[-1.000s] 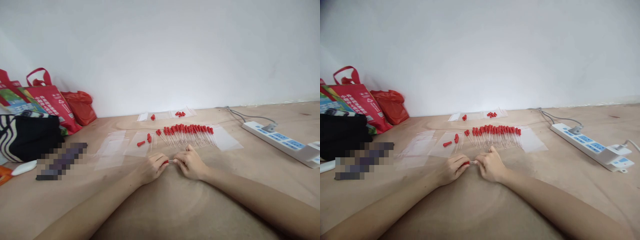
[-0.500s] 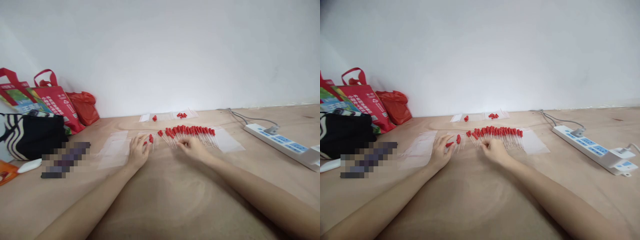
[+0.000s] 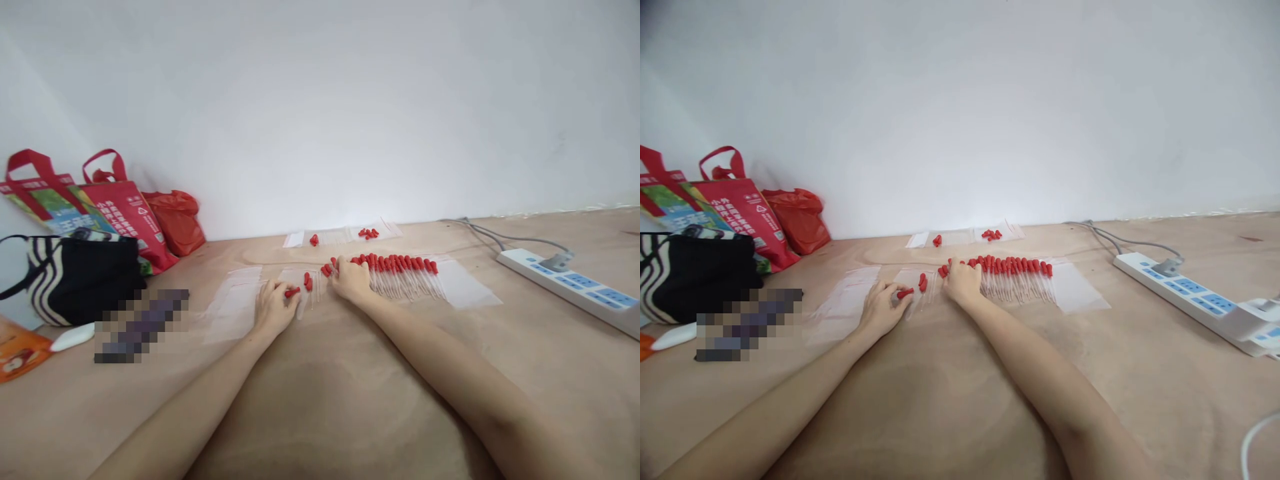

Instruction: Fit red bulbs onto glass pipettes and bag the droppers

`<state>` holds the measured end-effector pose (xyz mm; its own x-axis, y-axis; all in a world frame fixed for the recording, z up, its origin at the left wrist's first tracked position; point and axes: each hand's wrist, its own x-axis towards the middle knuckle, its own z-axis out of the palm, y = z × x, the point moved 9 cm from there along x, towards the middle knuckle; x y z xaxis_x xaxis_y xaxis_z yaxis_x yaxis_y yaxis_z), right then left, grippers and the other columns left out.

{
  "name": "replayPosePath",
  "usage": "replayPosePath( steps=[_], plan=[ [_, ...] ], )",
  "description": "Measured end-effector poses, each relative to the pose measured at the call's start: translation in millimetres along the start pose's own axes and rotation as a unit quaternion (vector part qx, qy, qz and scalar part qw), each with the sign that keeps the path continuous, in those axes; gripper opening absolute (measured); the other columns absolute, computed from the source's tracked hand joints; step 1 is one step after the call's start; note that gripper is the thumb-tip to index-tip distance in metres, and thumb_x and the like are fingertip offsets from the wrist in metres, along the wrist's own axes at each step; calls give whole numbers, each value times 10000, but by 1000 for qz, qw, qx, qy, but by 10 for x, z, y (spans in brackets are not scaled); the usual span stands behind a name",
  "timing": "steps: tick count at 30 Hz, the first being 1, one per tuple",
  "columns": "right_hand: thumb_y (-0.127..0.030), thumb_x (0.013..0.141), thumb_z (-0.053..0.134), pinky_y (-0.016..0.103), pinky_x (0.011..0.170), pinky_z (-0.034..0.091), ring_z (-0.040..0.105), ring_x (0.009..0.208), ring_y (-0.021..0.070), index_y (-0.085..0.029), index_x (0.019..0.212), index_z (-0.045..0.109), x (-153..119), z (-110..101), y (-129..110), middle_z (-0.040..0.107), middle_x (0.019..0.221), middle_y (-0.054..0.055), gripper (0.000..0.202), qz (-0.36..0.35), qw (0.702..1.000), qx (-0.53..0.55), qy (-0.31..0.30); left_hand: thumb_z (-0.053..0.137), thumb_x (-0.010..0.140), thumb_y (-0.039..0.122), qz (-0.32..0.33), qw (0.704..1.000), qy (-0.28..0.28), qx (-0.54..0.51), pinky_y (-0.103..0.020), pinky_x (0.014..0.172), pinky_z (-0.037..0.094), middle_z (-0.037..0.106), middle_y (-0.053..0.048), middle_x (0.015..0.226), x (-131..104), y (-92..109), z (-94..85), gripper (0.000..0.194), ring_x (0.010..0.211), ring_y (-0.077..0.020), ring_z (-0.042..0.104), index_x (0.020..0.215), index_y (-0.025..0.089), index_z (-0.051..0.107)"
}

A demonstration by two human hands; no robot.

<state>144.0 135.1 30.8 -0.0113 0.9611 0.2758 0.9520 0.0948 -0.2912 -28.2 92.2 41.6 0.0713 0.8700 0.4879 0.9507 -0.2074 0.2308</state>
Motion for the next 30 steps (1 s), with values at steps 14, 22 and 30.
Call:
replayPosePath(
  steps=[14,22,30],
  plan=[
    [-328,764,406,385,785,226,576,754,215,-136,826,608,-47,60,-299,646,831,120,285,-20,999,-12,-30,513,752,182,-23,998,-40,-50,-277,747,435,533,-49,820,41,-86,149,154,805,-179,553,836,157,639],
    [-249,746,422,423,829,203,581,800,224,-144,836,641,17,181,-368,646,892,134,260,19,996,7,-86,557,711,189,4,998,-22,-65,-288,718,441,558,-42,807,42,-33,106,73,804,-187,553,770,165,593],
    [-226,780,391,414,805,221,582,773,225,-125,818,627,-25,141,-365,645,861,144,260,10,997,6,-70,523,703,130,9,994,-29,-106,-293,685,453,604,-25,777,34,-1,97,87,738,-169,567,779,170,540]
  ],
)
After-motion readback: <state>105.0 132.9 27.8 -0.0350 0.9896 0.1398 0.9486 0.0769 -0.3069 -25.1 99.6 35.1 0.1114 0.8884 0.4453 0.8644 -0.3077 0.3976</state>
